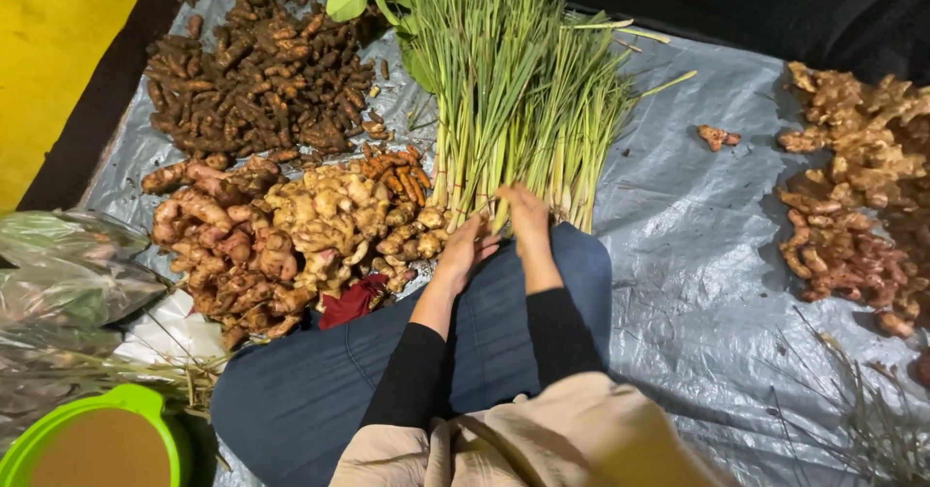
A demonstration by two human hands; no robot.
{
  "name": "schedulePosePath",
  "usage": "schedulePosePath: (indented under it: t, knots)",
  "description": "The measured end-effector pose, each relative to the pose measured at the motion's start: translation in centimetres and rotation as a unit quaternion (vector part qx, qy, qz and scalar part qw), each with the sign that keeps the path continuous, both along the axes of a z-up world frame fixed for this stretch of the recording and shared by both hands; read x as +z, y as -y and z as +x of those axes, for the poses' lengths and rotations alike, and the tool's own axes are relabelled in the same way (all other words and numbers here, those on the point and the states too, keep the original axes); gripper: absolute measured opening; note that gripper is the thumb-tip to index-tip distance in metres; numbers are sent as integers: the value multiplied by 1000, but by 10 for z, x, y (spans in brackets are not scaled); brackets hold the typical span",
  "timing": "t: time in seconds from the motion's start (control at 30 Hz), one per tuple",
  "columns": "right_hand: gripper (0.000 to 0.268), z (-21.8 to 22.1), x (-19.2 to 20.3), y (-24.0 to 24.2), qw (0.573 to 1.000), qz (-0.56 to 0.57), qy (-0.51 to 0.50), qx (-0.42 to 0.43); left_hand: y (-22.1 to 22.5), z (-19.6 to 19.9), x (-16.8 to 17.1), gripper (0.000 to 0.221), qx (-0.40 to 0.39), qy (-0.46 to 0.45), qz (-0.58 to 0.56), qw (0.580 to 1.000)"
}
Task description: The person is sorting through a pile of lemongrass stalks, inspecting each one, and organizing them into a neat bundle on a floor-level workspace.
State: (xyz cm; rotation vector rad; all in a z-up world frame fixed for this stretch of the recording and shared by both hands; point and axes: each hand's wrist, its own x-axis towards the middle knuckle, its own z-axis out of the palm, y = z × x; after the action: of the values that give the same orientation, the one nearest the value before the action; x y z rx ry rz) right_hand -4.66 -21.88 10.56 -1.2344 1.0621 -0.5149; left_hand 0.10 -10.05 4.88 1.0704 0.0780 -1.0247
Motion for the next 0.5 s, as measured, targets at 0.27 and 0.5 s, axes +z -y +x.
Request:
schedulePosePath:
  t: [0.27,0.5]
  knots:
    - [33,-24,-1,-64,985,-145,4,93,-14,15,-16,55,12,-3,5,1000]
    - [39,-8,-19,-37,976,-212,-41,33,-30,17,-11,57,1,89,-9,996]
